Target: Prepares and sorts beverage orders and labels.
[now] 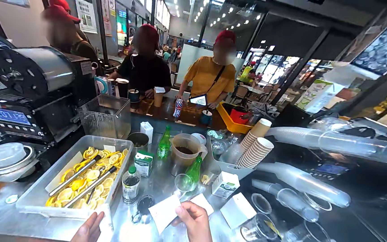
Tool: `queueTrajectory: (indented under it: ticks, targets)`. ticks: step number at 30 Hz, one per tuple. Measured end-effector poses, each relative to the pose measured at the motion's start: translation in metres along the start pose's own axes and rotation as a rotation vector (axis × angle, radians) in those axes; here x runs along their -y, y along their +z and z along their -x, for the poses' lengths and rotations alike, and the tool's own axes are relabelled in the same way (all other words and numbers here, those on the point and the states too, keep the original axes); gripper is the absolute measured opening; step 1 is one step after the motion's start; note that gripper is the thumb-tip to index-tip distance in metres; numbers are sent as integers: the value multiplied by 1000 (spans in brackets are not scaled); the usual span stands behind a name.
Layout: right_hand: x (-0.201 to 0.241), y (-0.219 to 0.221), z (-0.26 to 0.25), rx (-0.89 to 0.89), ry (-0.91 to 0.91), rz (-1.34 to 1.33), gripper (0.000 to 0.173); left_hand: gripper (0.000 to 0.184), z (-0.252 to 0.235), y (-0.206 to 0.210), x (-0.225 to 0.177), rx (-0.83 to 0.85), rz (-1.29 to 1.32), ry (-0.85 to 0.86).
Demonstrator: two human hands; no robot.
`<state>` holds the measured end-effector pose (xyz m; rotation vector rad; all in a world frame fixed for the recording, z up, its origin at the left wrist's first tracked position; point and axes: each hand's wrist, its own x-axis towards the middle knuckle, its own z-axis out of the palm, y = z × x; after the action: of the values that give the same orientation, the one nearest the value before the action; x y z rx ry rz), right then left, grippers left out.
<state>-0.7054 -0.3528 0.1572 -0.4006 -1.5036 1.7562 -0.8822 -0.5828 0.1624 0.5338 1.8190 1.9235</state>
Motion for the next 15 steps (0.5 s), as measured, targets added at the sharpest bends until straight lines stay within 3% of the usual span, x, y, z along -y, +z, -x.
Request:
queueTrajectory:
  ticks: [6,11,15]
  targets:
    - [2,17,0,151,162,-541,15,73,4,5,-2,66,74,8]
    - [-13,33,0,272,161,-437,11,75,0,10,-4,30,34,44]
    - [-33,36,5,435,-2,-181,10,75,-4,9,-1,15,23,81]
